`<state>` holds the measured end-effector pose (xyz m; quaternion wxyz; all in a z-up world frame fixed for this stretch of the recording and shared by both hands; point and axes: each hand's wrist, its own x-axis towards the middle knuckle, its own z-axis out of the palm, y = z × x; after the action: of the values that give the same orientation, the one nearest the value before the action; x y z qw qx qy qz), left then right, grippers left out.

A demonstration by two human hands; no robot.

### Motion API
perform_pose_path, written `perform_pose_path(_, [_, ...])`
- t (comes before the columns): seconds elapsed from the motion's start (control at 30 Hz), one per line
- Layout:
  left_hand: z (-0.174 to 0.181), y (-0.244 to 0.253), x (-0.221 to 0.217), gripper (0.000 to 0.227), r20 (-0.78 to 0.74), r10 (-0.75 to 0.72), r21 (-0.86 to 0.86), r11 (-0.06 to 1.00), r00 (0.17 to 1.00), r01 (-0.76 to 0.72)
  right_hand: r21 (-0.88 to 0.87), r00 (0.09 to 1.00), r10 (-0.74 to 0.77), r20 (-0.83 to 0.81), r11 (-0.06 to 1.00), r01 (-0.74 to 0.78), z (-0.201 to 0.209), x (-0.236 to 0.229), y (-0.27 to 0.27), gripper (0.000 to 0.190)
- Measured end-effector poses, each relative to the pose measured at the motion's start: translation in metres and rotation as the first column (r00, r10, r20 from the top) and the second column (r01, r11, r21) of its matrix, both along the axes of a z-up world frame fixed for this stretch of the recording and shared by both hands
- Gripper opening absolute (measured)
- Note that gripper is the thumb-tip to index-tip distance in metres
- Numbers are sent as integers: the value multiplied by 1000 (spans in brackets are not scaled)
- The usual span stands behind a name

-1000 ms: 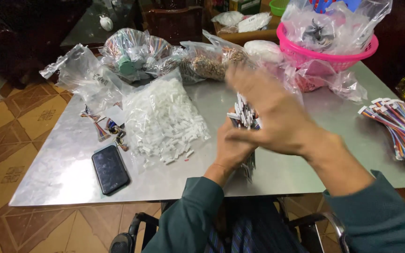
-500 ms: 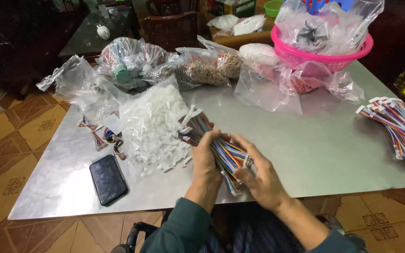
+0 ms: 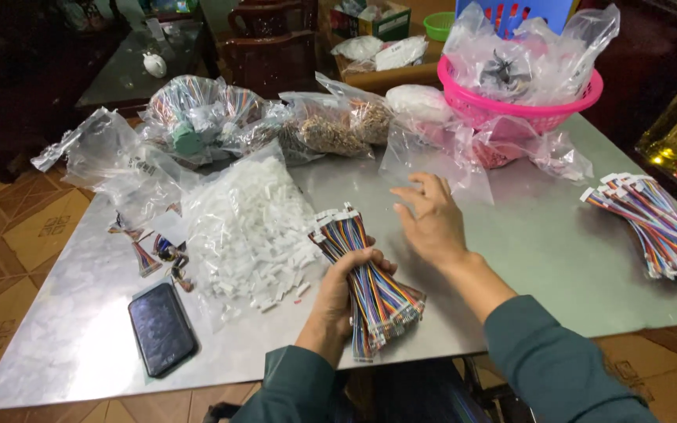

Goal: Bundling multi-colored ribbon cables using rubber bands

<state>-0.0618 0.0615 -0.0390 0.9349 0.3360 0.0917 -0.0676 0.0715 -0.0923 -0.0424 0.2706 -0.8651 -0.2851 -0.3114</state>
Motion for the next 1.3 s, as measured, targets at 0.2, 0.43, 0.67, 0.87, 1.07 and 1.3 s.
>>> perform_pose_path(0.2, [-34,9,19,26,-37,-33,-68,997,999,30,54,919,302,-255,953,-298,-16,47,54,27])
perform_pose_path(0.43, [-9,3,10,36,-51,77,-197,977,996,-86,-331,889,-222,-400,940,86,-31,100,51,58])
perform_pose_path(0.67, [-9,4,10,39,-100,28,-223,974,995,-50,-378,783,-351,-513,912,160,-14,122,14,29])
perform_pose_path(0.87, [-6,5,10,39,-82,20,-190,981,996,-36,-74,861,-228,-455,973,219,-25,124,-6,28])
perform_pose_path(1.07, [-8,6,12,38,-81,9,-236,971,997,-28,126,935,-167,-314,968,215,-47,154,-32,20])
perform_pose_path(1.3, [-3,4,9,42,-98,43,-163,985,994,-59,-97,825,-316,-469,947,307,-46,187,-28,30])
